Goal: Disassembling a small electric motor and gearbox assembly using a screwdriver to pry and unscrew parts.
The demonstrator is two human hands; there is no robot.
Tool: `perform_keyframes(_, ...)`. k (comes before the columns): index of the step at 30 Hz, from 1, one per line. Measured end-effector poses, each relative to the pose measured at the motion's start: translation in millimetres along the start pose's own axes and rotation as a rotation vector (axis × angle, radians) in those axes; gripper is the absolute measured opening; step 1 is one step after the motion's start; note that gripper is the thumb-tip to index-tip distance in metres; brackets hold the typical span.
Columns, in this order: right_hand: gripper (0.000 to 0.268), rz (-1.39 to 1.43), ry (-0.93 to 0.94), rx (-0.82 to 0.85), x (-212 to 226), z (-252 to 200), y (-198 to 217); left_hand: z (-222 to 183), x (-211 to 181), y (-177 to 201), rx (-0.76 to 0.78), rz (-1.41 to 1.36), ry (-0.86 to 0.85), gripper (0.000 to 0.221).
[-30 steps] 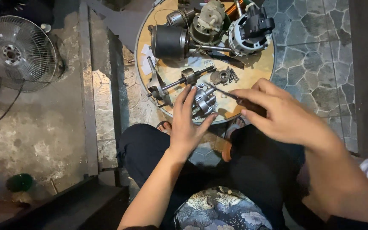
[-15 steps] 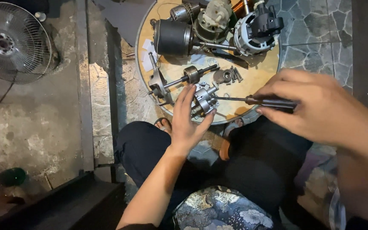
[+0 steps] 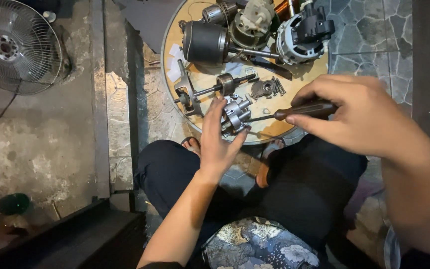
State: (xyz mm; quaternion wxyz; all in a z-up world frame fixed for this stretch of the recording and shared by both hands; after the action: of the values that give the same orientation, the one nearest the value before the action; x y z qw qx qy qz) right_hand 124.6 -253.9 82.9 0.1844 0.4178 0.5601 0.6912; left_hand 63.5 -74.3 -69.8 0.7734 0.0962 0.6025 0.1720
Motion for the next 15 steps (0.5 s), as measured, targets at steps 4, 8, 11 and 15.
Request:
perform_keyframes(4, 0.022, 0.082, -0.055, 0.016, -4, -6, 14, -8, -20, 4, -0.061, 0.007, -0.196, 0.072)
perform_keyframes(8, 0.023, 0.528, -0.314, -0.118, -43, -33, 14, -9, -56, 23, -0.167, 0.059, -0.327, 0.066)
perform_keyframes(11, 0.018, 1.042, -0.22, -0.335, -66, -47, -10, -4, -76, 35, -0.212, 0.046, -0.391, 0.069)
perform_keyframes(15, 0.024, 1.796, -0.276, -0.404, -72, -51, -91, 8, -77, 40, -0.194, 0.096, -0.433, 0.074)
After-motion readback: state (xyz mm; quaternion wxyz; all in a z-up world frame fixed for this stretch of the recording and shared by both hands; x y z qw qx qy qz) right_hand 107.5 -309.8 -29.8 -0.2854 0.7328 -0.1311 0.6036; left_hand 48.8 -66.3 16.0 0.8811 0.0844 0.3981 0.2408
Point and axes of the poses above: each hand's wrist, its own z-axis towards the middle knuckle, its own y-axis out of the back of the hand, x = y × z, the point moved 10 cm from there along z, towards the middle knuckle, and after that the axes turned 8 degrees about -z, right-handed, at the moved point
